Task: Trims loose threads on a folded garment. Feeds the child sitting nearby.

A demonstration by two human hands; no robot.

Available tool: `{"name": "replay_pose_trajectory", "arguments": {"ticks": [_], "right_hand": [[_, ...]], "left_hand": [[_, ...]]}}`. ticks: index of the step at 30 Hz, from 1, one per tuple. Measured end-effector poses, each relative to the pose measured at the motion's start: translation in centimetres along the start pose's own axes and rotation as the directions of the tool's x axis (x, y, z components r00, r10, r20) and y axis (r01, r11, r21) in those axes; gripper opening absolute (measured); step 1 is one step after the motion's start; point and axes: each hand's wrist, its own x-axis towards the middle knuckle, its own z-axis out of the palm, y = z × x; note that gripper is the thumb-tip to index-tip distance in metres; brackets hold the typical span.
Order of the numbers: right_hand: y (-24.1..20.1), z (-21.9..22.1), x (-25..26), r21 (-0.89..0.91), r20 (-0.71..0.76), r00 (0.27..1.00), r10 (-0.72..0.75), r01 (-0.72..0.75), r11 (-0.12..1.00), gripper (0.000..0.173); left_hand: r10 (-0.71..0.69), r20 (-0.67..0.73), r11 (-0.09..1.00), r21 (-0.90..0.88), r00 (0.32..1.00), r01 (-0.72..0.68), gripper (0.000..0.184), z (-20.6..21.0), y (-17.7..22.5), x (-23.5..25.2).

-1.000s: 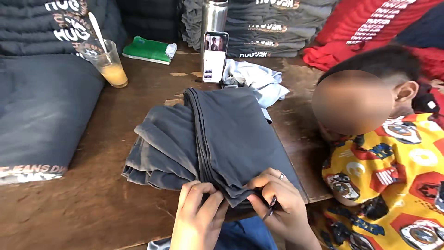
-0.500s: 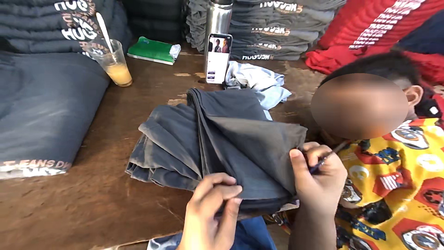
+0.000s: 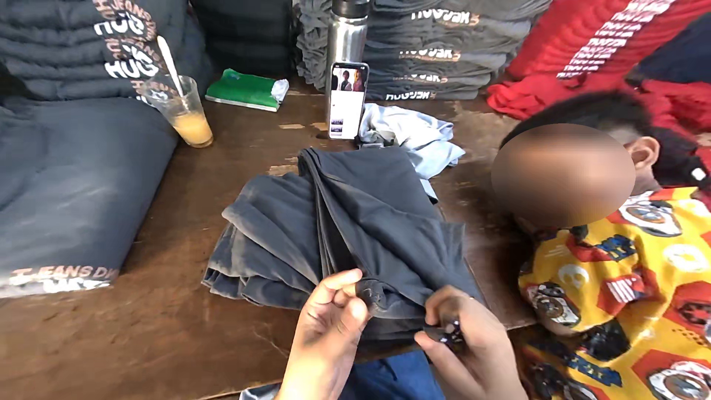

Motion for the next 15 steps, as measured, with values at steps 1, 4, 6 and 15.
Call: {"name": "replay_pose_trajectory", "arguments": {"ticks": [1, 4, 6, 15], "right_hand": [[0.0, 0.3, -0.1, -0.049, -0.002, 1.000, 0.003, -0.003, 0.999, 0.040], [-1.3, -0.1, 0.3, -0.136, 0.054, 0.998, 0.043, -0.035, 0.990, 0.048], [-1.6, -0.3, 0.5, -0.205, 0.097, 0.995, 0.029, -0.008, 0.979, 0.050], [-2.2, 0.7, 0.8, -0.402, 0.057, 0.998, 0.013, 0.011, 0.916, 0.047]], "left_hand": [[0.040, 0.029, 0.998, 0.056, 0.999, -0.041, 0.034, -0.1, -0.2, -0.1], [0.123, -0.013, 0.968, 0.223, 0.992, -0.117, 0.024, 0.2, -0.7, -0.4], [0.154, -0.016, 0.945, 0.295, 0.988, -0.143, 0.013, 0.1, -0.8, -0.5], [0.198, 0.152, 0.866, 0.436, 0.968, -0.245, 0.014, 0.1, -0.3, -1.1]]}}
